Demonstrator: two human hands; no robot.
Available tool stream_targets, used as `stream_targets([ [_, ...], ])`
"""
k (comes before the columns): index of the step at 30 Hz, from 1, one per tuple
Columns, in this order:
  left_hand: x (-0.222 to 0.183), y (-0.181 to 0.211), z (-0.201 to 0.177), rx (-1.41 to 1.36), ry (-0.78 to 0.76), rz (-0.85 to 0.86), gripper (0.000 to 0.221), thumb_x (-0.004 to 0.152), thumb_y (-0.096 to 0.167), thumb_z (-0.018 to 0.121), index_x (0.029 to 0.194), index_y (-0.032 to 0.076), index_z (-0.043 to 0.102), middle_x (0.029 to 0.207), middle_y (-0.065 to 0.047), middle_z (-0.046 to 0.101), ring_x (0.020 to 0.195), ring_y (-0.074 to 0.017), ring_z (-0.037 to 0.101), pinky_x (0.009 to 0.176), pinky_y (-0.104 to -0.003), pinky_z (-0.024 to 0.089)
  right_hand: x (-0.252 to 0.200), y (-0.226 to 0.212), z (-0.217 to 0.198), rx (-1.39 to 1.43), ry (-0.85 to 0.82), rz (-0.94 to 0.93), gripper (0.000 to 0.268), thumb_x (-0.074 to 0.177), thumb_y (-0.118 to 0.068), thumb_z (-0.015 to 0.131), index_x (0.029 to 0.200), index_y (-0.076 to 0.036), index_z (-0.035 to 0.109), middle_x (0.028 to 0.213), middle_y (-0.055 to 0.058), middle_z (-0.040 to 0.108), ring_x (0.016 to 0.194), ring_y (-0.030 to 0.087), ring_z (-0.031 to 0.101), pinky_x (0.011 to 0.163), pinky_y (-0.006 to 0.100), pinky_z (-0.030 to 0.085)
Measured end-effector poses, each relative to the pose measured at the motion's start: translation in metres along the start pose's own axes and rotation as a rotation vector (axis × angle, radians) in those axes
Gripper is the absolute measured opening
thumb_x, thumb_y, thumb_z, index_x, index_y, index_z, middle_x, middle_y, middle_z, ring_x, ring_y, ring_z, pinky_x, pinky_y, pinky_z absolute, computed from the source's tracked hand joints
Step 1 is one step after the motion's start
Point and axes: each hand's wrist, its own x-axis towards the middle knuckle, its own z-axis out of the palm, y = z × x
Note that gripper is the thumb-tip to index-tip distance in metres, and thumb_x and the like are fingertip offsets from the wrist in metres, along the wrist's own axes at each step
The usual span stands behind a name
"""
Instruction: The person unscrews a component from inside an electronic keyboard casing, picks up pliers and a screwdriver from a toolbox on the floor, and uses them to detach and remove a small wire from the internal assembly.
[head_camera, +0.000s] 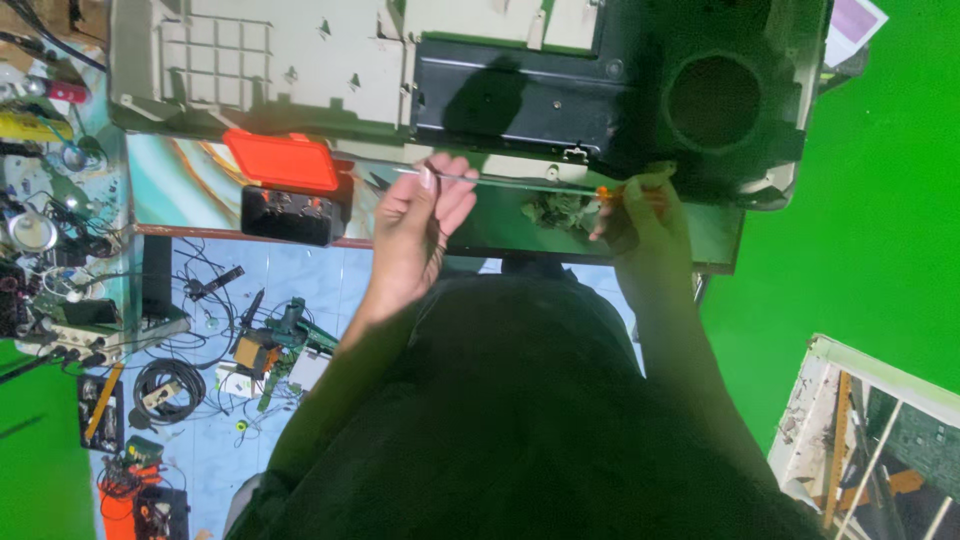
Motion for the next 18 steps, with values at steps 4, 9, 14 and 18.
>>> stream_targets([
  [4, -0.011, 0.015, -0.021, -0.069, -0.108, -0.017, 0.032, 0.113, 0.022, 0.052, 0.132, -0.002, 0.059, 0.134, -0.019, 0.068, 0.124, -0.0291, 0.069, 0.107, -0.044, 0.057, -0.012, 0.022, 0.027, -0.011, -0.022, 0.046, 0.008, 0.108, -0.012, 0.056, 0.112, -0.006, 0.058, 0.095, 0.01, 0.069, 0.083, 0.019, 0.069, 0.075, 0.035, 0.059],
  [9, -0.032, 0.039, -0.063, 0.128, -0.139, -0.143, 0.038, 0.108, 0.025, 0.05, 0.136, 0.0, 0.057, 0.136, -0.018, 0.066, 0.123, -0.0287, 0.067, 0.107, -0.041, 0.055, -0.032, 0.074, 0.065, -0.16, 0.055, 0.101, 0.012, 0.106, -0.012, 0.06, 0.114, -0.003, 0.058, 0.095, 0.008, 0.067, 0.085, 0.019, 0.069, 0.079, 0.036, 0.06],
  [14, -0.053, 0.059, -0.128, 0.144, -0.025, -0.162, 0.032, 0.107, 0.02, 0.053, 0.129, -0.003, 0.058, 0.133, -0.02, 0.066, 0.122, -0.0284, 0.068, 0.106, -0.041, 0.056, -0.05, 0.119, 0.101, -0.55, -0.075, -0.032, 0.019, 0.099, -0.013, 0.067, 0.114, -0.003, 0.061, 0.099, 0.009, 0.072, 0.084, 0.018, 0.068, 0.079, 0.035, 0.058],
  [18, -0.066, 0.073, -0.176, 0.189, 0.071, -0.144, 0.028, 0.107, 0.019, 0.054, 0.124, -0.003, 0.06, 0.126, -0.02, 0.069, 0.117, -0.0281, 0.07, 0.101, -0.042, 0.057, -0.059, 0.153, 0.145, -1.052, -0.242, -0.345, 0.018, 0.099, -0.014, 0.068, 0.114, -0.005, 0.065, 0.099, 0.009, 0.073, 0.084, 0.018, 0.069, 0.076, 0.033, 0.057],
])
